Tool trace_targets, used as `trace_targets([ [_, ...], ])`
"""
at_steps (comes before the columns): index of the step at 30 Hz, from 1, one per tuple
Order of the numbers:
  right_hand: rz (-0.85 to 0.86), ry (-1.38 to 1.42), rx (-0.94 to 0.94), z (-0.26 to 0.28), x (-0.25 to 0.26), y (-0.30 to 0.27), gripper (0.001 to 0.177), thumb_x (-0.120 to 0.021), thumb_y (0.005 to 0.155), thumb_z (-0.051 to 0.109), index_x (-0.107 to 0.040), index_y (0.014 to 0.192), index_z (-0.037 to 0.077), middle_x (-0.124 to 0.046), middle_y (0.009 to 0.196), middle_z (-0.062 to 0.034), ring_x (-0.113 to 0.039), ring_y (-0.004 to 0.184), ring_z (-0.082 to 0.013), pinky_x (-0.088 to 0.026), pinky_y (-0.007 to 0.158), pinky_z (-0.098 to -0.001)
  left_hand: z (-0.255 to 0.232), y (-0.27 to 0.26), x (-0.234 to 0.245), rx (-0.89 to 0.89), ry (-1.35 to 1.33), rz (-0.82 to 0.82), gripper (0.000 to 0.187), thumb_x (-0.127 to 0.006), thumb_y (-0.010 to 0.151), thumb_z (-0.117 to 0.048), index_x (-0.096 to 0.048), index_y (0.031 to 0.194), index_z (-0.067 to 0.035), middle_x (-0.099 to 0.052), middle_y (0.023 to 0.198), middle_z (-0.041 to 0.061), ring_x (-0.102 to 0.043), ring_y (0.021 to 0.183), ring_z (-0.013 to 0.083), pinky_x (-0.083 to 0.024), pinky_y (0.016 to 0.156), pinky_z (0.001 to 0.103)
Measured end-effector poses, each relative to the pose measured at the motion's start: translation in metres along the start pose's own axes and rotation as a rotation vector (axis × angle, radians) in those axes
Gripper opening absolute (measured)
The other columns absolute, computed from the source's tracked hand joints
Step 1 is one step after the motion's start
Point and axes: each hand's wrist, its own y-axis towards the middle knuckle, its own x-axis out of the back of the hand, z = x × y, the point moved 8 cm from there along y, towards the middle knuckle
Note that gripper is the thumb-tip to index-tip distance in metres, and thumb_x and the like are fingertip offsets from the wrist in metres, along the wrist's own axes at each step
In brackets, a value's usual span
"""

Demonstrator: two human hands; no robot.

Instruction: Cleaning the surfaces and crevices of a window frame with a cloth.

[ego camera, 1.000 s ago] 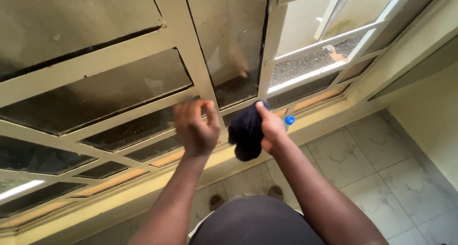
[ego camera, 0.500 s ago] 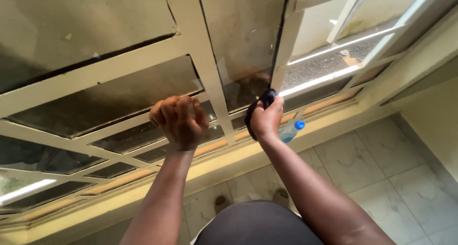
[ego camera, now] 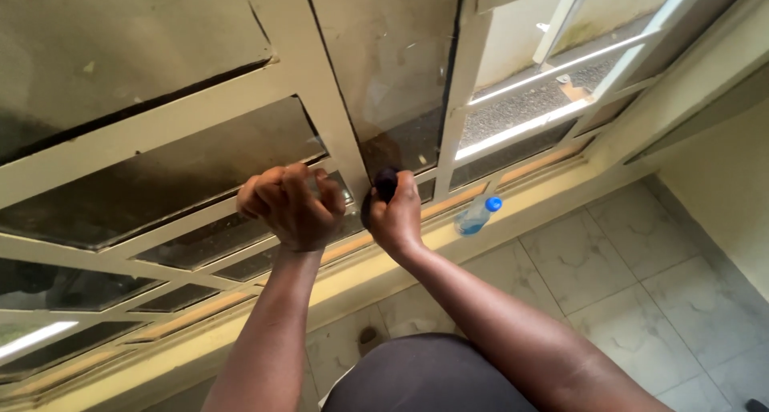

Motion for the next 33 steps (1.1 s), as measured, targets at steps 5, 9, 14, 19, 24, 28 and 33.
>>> trace_targets([
  [5,0.019,0.295,-0.056,0.020,0.036,0.021,0.028,-0.072,0.084,0.012,-0.056,0.105,0.001,-0.069,0.089,-0.0161,-0.070,0.084,-0.0347,-0.057,0.074,-0.0421,0.003,-0.002,-0.002,0.027,-0.019,0.046,0.013,-0.061,0.097,-0.027,-0.058,0.096,-0.015,-0.049,0.103,0.008,-0.046,0.107,0.0304,-0.032,0.097,0.049],
  [9,-0.212,0.004,0.296,0.062,0.058,0.022,0.033,-0.075,0.087,0.009,-0.057,0.113,-0.001,-0.065,0.098,-0.0202,-0.067,0.087,-0.0396,-0.054,0.076,-0.0454,0.002,0.000,0.002,0.064,-0.047,0.029,0.012,-0.061,0.098,-0.028,-0.058,0.096,-0.016,-0.049,0.103,0.008,-0.046,0.107,0.0308,-0.032,0.099,0.049],
  [14,-0.156,-0.126,0.534,0.077,0.041,-0.001,0.041,-0.068,0.079,0.000,-0.055,0.118,-0.004,-0.057,0.109,-0.0249,-0.063,0.091,-0.0482,-0.054,0.076,-0.0494,0.003,-0.003,0.000,0.072,-0.024,0.025,0.013,-0.061,0.098,-0.028,-0.059,0.099,-0.015,-0.050,0.105,0.008,-0.045,0.109,0.0308,-0.032,0.099,0.049],
  [19,-0.044,-0.251,0.553,0.051,0.012,-0.005,0.019,-0.068,0.087,0.000,-0.054,0.100,0.003,-0.055,0.099,-0.0216,-0.063,0.084,-0.0454,-0.055,0.071,-0.0497,0.002,-0.003,-0.001,0.072,-0.033,0.009,0.011,-0.060,0.097,-0.026,-0.059,0.098,-0.016,-0.050,0.104,0.007,-0.045,0.109,0.0306,-0.032,0.099,0.049],
  [24,0.075,-0.199,0.461,0.028,-0.001,-0.006,0.021,-0.069,0.082,0.003,-0.054,0.097,0.004,-0.057,0.098,-0.0218,-0.063,0.081,-0.0465,-0.055,0.067,-0.0509,0.002,-0.003,-0.001,0.096,-0.013,0.038,0.015,-0.059,0.098,-0.030,-0.059,0.097,-0.015,-0.049,0.103,0.008,-0.045,0.109,0.0304,-0.031,0.098,0.049],
  [28,0.105,-0.162,0.472,0.033,0.012,-0.008,0.021,-0.066,0.080,0.000,-0.057,0.098,0.004,-0.059,0.098,-0.0216,-0.063,0.085,-0.0479,-0.053,0.070,-0.0531,0.001,-0.001,0.000,0.101,-0.050,0.045,0.015,-0.058,0.099,-0.031,-0.058,0.097,-0.015,-0.050,0.103,0.007,-0.046,0.110,0.0308,-0.032,0.099,0.049],
  [33,0.149,-0.008,0.182,0.006,0.035,0.008,0.038,-0.070,0.072,0.006,-0.066,0.109,0.004,-0.066,0.102,-0.0193,-0.070,0.086,-0.0372,-0.058,0.076,-0.0450,0.000,0.001,0.003,0.109,-0.048,0.055,0.014,-0.061,0.099,-0.029,-0.058,0.100,-0.015,-0.050,0.106,0.009,-0.045,0.112,0.0319,-0.031,0.100,0.050],
])
